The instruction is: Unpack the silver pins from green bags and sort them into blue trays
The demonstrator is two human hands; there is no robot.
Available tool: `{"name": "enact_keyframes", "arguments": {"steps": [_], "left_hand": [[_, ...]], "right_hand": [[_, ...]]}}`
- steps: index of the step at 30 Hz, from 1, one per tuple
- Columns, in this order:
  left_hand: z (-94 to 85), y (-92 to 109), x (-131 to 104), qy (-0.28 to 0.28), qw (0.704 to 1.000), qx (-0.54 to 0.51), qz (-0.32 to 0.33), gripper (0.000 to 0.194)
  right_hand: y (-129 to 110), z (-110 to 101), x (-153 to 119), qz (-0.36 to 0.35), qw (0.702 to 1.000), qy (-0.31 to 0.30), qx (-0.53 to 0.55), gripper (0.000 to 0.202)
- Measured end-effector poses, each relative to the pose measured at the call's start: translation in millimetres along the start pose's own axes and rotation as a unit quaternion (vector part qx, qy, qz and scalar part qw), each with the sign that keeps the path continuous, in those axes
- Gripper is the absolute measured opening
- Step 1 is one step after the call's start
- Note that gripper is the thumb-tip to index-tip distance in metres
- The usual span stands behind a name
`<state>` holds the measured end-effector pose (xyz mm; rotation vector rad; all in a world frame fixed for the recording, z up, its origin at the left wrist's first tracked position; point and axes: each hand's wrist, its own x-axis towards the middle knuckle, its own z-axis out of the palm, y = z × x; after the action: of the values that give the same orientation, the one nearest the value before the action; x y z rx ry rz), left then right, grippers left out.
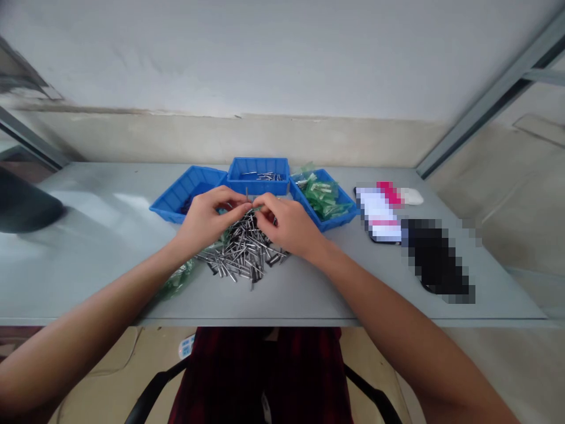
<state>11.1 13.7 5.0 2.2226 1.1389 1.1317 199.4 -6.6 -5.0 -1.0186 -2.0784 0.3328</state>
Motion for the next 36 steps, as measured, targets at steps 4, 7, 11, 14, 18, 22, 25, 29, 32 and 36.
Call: {"name": "enact_keyframes", "arguments": {"steps": [4, 7, 11, 14, 18, 22, 25, 29, 32, 36], "left_hand": [[1.6, -1.9, -0.8, -0.012, 1.000, 0.012, 0.007, 0.009], [1.9, -0.8, -1.6, -0.021, 0.999, 0.025, 0.009, 0.008], [2.0, -0.2, -1.7, -0.024, 0.999, 0.032, 0.014, 0.009], [2.0, -1.9, -1.4, -0.016, 0.999, 0.033, 0.015, 0.010], [1.5, -3.4, -1.0, 0.004, 0.999, 0.034, -0.003, 0.010], [1.2, -1.4, -0.9, 0.033, 0.999, 0.023, 0.004, 0.009], [0.2, 1.8, -0.8, 0.051, 0.998, 0.022, 0.013, 0.009], [-1.8, 4.5, -0.4, 0.070, 0.997, 0.033, 0.012, 0.008], [-1.8, 4.6, -0.4, 0.075, 0.997, 0.029, 0.012, 0.008], [-0.9, 4.4, -0.9, 0.074, 0.997, 0.022, 0.020, 0.007]], "right_hand": [[-2.4, -2.7, -1.4, -0.033, 0.999, 0.021, -0.014, 0.023], [-3.6, -1.7, -2.4, -0.044, 0.998, -0.008, -0.038, 0.035], [-0.3, 1.6, -1.9, -0.026, 0.998, -0.026, -0.059, 0.041], [2.2, 1.0, -0.1, -0.009, 0.997, -0.020, -0.069, 0.041], [2.8, -1.2, 1.0, 0.006, 0.996, -0.012, -0.084, 0.041], [4.9, -0.7, 0.1, 0.014, 0.995, -0.034, -0.097, 0.044], [7.2, 0.3, -0.5, 0.021, 0.993, -0.057, -0.104, 0.047], [7.2, 0.8, -0.3, 0.035, 0.990, -0.077, -0.109, 0.047], [5.7, 0.1, 0.1, 0.038, 0.990, -0.085, -0.108, 0.047], [3.7, -1.3, 0.3, 0.038, 0.989, -0.097, -0.107, 0.048]]}}
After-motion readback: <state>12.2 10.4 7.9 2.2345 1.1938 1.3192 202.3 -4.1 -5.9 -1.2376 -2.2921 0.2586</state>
